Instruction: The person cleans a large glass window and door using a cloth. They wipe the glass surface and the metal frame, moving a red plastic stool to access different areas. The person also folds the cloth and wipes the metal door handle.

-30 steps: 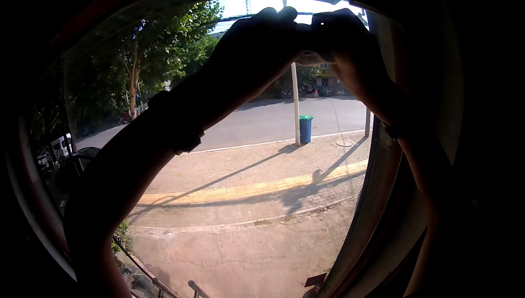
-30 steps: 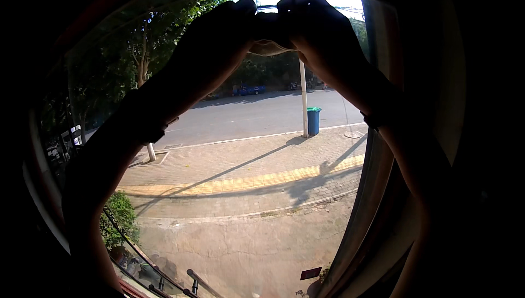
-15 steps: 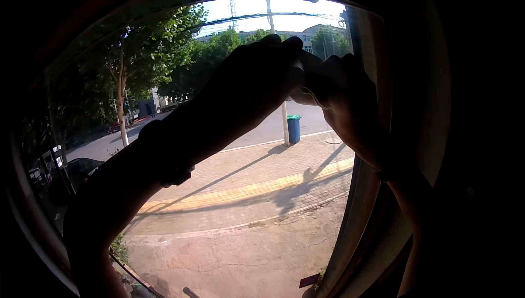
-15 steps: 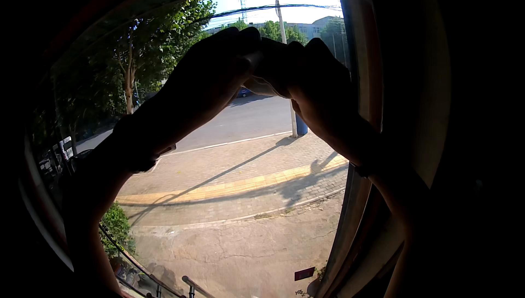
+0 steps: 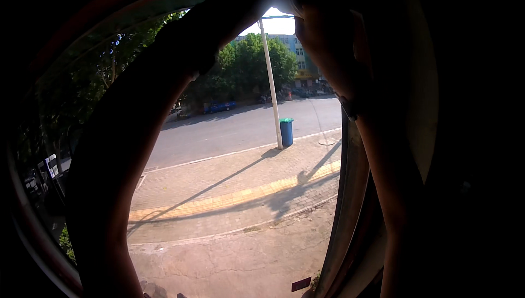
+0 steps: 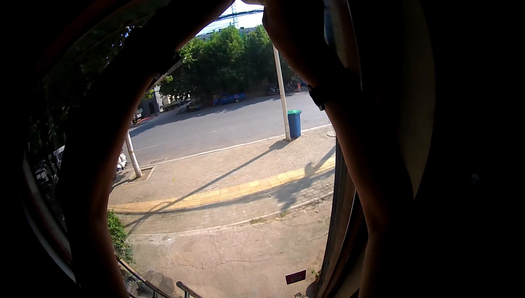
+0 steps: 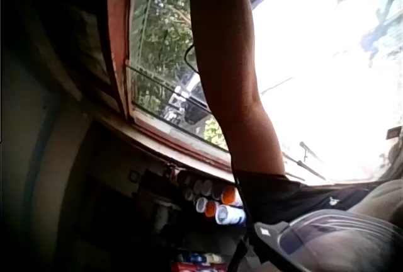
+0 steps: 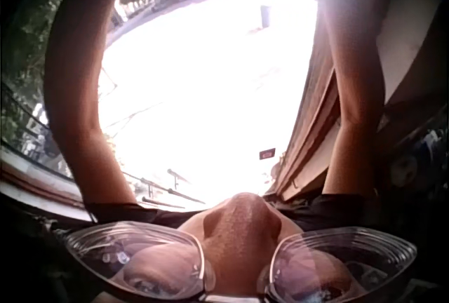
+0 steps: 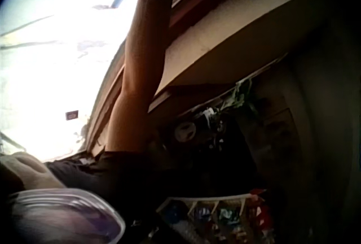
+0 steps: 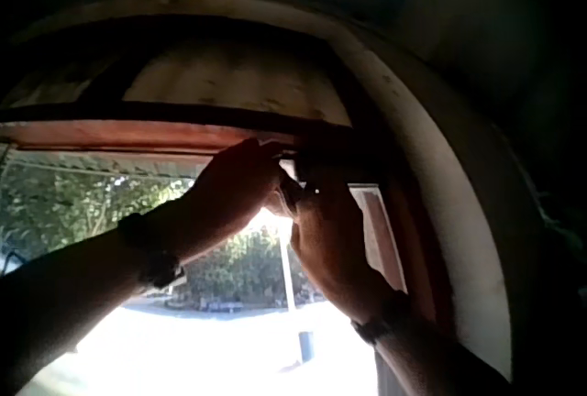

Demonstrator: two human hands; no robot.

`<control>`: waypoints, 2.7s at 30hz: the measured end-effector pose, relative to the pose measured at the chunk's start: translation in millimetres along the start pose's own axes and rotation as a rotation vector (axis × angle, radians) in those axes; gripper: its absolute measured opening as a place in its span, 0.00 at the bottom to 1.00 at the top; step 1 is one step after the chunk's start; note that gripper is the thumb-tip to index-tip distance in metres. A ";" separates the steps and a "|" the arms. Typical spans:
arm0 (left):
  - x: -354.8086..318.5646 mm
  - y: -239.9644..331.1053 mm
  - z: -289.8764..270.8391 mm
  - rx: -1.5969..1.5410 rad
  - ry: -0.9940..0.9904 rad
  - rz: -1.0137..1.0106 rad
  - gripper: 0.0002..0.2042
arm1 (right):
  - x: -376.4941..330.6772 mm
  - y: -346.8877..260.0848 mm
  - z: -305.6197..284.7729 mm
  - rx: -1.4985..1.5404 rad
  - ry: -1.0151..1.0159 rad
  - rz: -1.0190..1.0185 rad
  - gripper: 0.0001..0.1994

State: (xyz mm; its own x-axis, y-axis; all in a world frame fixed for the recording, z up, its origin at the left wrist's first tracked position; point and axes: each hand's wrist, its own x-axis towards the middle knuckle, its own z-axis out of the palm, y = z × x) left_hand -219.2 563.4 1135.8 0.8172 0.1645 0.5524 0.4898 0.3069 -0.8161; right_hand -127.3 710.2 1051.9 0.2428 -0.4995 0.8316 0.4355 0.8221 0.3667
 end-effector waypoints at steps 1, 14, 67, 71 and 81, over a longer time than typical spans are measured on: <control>-4.0 11.6 -7.0 0.045 0.155 0.055 0.05 | 1.8 1.0 -2.4 0.014 -0.025 0.041 0.13; 27.2 53.7 67.8 -0.113 -0.130 0.048 0.08 | -54.9 33.9 -42.5 -0.314 -0.004 -0.099 0.08; 38.4 146.9 66.3 -0.738 -0.310 -0.064 0.10 | -157.2 45.1 -98.1 -0.153 -0.181 0.184 0.13; 39.5 169.8 106.1 -0.711 -0.119 -0.040 0.10 | -152.8 43.6 -107.2 -0.222 -0.412 0.491 0.09; -47.1 101.6 -41.2 -1.061 -0.482 -0.366 0.14 | -104.4 -81.9 -88.2 -0.058 -0.217 0.218 0.12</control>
State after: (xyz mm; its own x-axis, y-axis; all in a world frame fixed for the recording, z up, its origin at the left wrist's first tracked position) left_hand -195.5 548.3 1019.9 0.4930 0.6286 0.6015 0.8564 -0.4725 -0.2081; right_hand -111.9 670.9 898.2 0.1475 -0.2380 0.9600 0.4436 0.8834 0.1509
